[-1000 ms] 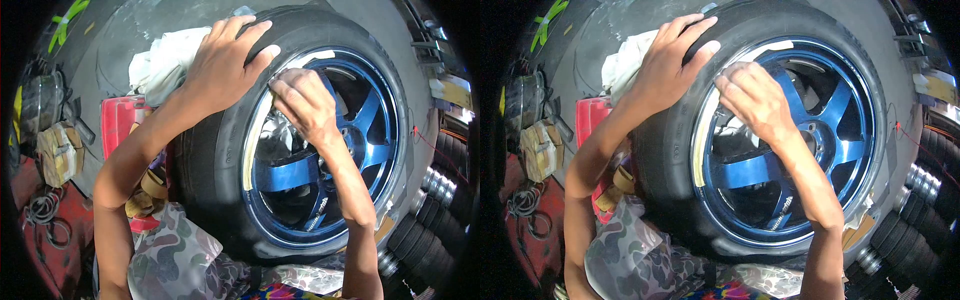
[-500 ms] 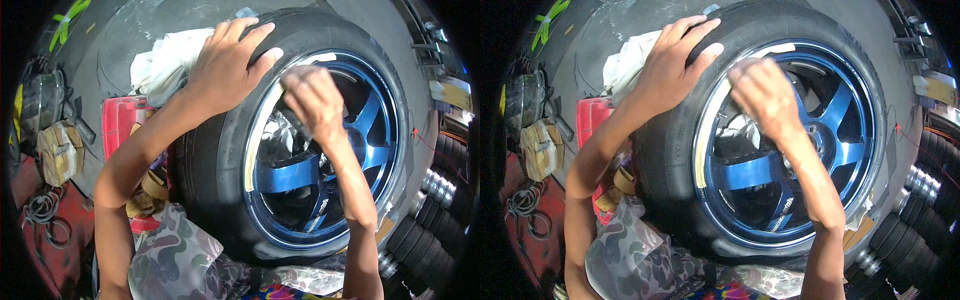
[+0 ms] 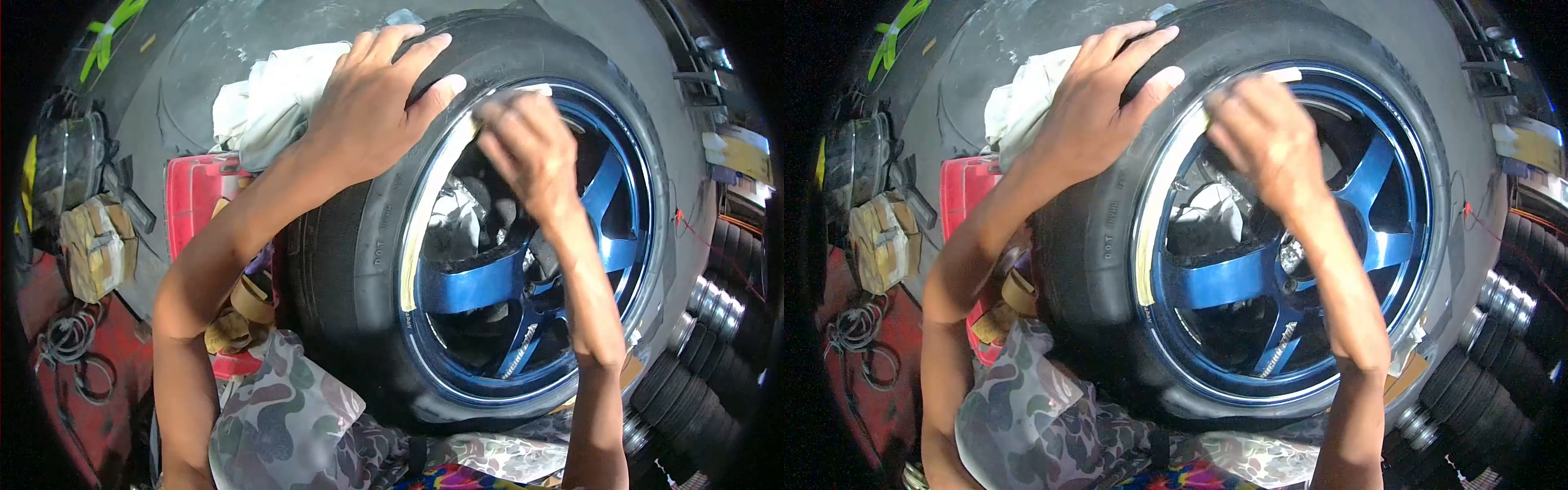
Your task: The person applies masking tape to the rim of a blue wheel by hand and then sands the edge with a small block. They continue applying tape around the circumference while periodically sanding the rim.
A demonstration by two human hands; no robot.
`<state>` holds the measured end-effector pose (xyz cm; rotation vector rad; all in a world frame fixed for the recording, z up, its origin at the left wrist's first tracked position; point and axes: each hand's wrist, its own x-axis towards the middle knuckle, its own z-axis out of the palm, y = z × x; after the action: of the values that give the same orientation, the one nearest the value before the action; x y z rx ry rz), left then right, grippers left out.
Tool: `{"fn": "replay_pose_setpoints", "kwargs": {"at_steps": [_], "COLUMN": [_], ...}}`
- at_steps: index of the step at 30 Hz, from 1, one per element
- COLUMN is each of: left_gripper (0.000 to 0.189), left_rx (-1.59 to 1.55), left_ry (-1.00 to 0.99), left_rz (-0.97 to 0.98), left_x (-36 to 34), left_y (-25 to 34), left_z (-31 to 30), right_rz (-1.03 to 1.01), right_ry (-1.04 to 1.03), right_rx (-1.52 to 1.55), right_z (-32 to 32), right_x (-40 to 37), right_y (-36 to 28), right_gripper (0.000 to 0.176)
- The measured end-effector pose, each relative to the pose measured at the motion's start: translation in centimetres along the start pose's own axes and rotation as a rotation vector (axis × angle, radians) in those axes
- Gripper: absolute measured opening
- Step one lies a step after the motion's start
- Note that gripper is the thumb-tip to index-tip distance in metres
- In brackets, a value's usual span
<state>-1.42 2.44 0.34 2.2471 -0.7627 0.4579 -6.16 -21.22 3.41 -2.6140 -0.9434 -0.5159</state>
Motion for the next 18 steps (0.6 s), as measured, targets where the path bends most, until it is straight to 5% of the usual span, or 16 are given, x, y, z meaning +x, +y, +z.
{"fn": "replay_pose_setpoints", "kwargs": {"at_steps": [8, 12, 18], "left_gripper": [0.046, 0.046, 0.047], "left_rx": [0.01, 0.011, 0.009], "left_ry": [0.01, 0.002, -0.011], "left_rz": [0.028, 0.01, 0.003], "left_x": [0.0, 0.1, 0.0], "left_y": [-0.1, -0.1, 0.0], "left_z": [0.1, 0.3, 0.1], "right_rz": [-0.017, -0.118, 0.013], "right_ry": [0.164, 0.145, 0.178], "right_rx": [-0.071, 0.139, 0.111], "right_z": [1.9, 2.2, 2.6], "right_x": [-0.8, -1.1, -1.5], "right_y": [0.5, -3.0, -3.6], "right_gripper": [0.04, 0.04, 0.041]}}
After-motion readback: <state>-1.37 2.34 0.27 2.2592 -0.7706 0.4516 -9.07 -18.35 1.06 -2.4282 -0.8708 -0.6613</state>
